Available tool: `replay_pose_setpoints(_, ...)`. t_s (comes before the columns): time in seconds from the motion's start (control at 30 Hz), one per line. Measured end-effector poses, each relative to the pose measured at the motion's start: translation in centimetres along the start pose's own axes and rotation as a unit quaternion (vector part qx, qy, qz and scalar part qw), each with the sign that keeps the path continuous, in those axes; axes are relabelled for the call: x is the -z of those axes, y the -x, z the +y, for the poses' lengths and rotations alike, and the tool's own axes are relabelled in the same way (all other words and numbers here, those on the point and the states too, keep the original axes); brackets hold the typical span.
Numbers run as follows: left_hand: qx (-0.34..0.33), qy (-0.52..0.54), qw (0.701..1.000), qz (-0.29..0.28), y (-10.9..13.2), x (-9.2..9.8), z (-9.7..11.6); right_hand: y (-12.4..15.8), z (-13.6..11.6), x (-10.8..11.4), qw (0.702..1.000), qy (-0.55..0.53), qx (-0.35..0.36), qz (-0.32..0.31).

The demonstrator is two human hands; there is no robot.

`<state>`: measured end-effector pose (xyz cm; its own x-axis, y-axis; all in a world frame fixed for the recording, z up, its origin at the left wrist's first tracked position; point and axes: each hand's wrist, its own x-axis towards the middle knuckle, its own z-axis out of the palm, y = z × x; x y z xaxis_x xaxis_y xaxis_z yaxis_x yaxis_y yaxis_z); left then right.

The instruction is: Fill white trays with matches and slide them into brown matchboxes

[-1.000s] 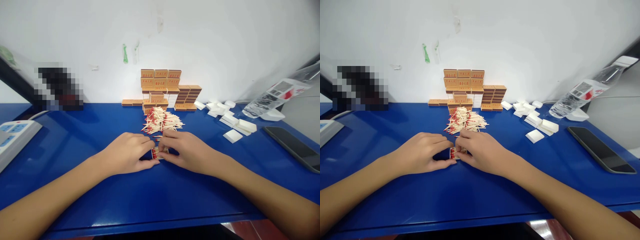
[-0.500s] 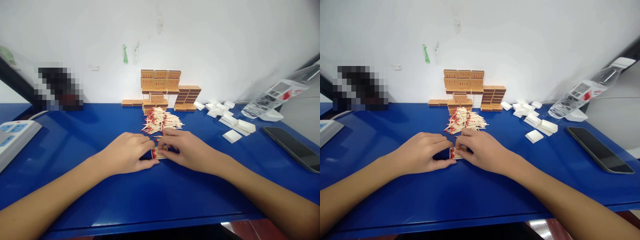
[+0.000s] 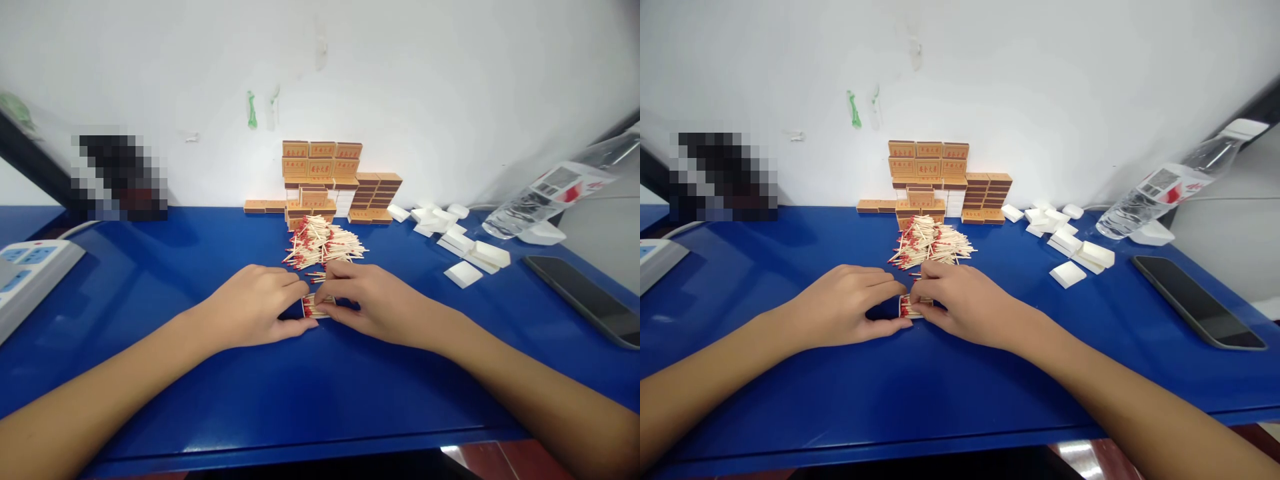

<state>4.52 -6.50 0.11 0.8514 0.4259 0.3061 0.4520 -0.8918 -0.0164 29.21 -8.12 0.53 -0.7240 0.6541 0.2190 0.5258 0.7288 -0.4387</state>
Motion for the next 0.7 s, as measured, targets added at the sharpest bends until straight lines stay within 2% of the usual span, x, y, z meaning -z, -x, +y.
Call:
replay_pose_setpoints(0.2, 0.005, 0.003, 1.0, -0.007, 0.01, -0.05, -0.01, 0.02, -0.15, -0.1, 1.0, -0.017, 0.016, -0.003)
replay_pose_setpoints(0.7, 0.002, -0.001, 1.0, -0.001, 0.02, 0.0, 0.02, -0.03, 0.02, -0.23, 1.0, -0.004, -0.007, 0.002)
